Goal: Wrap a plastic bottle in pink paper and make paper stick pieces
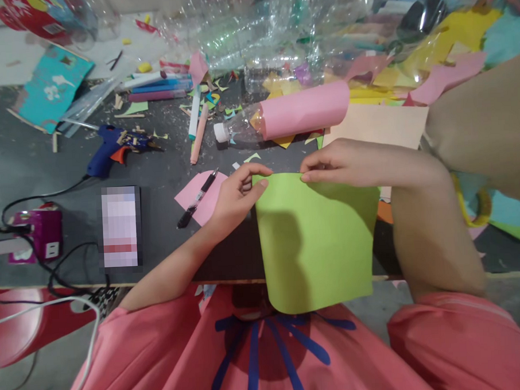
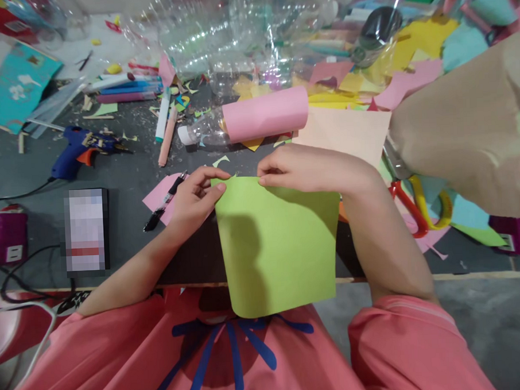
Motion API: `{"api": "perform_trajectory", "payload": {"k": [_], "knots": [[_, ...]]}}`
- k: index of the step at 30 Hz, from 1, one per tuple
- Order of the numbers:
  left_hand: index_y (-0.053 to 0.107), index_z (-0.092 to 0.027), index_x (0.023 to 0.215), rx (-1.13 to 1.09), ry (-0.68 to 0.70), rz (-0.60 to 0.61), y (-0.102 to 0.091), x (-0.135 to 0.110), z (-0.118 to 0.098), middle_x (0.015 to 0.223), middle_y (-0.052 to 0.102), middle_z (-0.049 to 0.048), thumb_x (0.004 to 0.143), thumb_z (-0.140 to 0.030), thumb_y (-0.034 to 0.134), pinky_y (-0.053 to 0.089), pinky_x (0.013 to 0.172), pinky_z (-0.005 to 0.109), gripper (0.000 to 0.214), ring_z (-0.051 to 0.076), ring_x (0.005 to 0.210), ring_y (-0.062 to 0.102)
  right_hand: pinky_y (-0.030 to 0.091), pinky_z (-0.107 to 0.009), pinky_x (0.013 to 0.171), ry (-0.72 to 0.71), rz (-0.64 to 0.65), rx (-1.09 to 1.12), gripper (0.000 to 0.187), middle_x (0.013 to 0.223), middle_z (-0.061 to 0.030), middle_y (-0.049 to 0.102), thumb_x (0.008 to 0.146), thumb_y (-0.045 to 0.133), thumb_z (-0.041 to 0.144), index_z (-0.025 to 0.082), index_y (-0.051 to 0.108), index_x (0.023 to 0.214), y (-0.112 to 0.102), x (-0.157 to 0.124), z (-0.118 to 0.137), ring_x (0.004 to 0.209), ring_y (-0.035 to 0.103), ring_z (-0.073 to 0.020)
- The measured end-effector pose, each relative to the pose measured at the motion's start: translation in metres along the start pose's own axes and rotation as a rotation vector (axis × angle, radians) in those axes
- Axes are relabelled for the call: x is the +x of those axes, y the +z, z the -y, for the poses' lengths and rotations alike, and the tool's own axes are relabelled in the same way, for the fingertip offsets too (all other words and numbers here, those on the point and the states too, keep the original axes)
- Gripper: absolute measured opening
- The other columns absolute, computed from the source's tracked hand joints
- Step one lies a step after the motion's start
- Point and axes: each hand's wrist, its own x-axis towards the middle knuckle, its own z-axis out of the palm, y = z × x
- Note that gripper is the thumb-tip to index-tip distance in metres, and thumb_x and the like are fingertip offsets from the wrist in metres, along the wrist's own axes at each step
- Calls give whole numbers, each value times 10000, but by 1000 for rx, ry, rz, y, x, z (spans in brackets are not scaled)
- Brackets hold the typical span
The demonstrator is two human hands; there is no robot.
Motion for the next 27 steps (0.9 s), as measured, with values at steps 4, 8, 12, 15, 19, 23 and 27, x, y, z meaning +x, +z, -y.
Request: {"api": "perform_trajectory", "payload": {"k": [4, 8, 12, 15, 19, 23, 27], "knots": [[686, -184, 909, 19, -26, 14, 1, 0, -3, 861, 705, 4, 798, -271, 642, 296, 447, 187, 147, 41, 486, 361, 256, -291, 581, 7, 9, -13, 275, 584, 18, 539, 888, 485, 316, 185, 576, 664, 1, 1, 6, 530, 417, -111], [705, -181, 893, 10, -46, 22, 0, 0, -7, 839, 723, 3, 794, -242, 636, 268, 427, 193, 135, 32, 449, 302, 268, -289, 577, 1, 19, 3, 238, 638, 12, 581, 879, 482, 302, 189, 599, 705, 1, 0, 5, 553, 445, -116], [708, -179, 882, 26, -56, 16, 0, -1, -9, 836, 727, 0, 793, -223, 638, 263, 422, 196, 121, 29, 438, 278, 270, -285, 560, 7, 66, 9, 191, 620, 24, 569, 858, 495, 289, 199, 591, 720, -1, -1, 0, 536, 434, -112], [707, -179, 885, 30, -51, 9, 0, -1, -9, 830, 724, -3, 796, -218, 635, 262, 421, 198, 121, 29, 432, 269, 273, -282, 557, 30, 73, 21, 165, 632, 29, 568, 848, 506, 302, 204, 596, 751, -3, -2, -1, 540, 434, -111], [710, -186, 882, 36, -54, 3, 1, -1, -8, 801, 718, -9, 795, -218, 636, 252, 415, 198, 118, 31, 431, 262, 276, -279, 559, 45, 85, 30, 182, 639, 28, 556, 848, 516, 339, 202, 598, 760, -3, -1, -1, 552, 430, -112], [711, -190, 885, 33, -47, 3, 2, -2, -8, 806, 717, -8, 797, -223, 639, 251, 415, 200, 119, 31, 434, 272, 276, -277, 569, 24, 62, 54, 215, 650, 23, 563, 858, 511, 369, 196, 598, 764, 0, 1, 1, 566, 436, -114], [700, -197, 886, 26, -51, 29, 2, -2, -8, 811, 712, -9, 813, -236, 629, 274, 430, 202, 109, 33, 442, 308, 270, -275, 579, -9, -15, 87, 253, 670, 13, 564, 877, 487, 378, 182, 591, 753, 5, 8, 8, 581, 431, -113]]}}
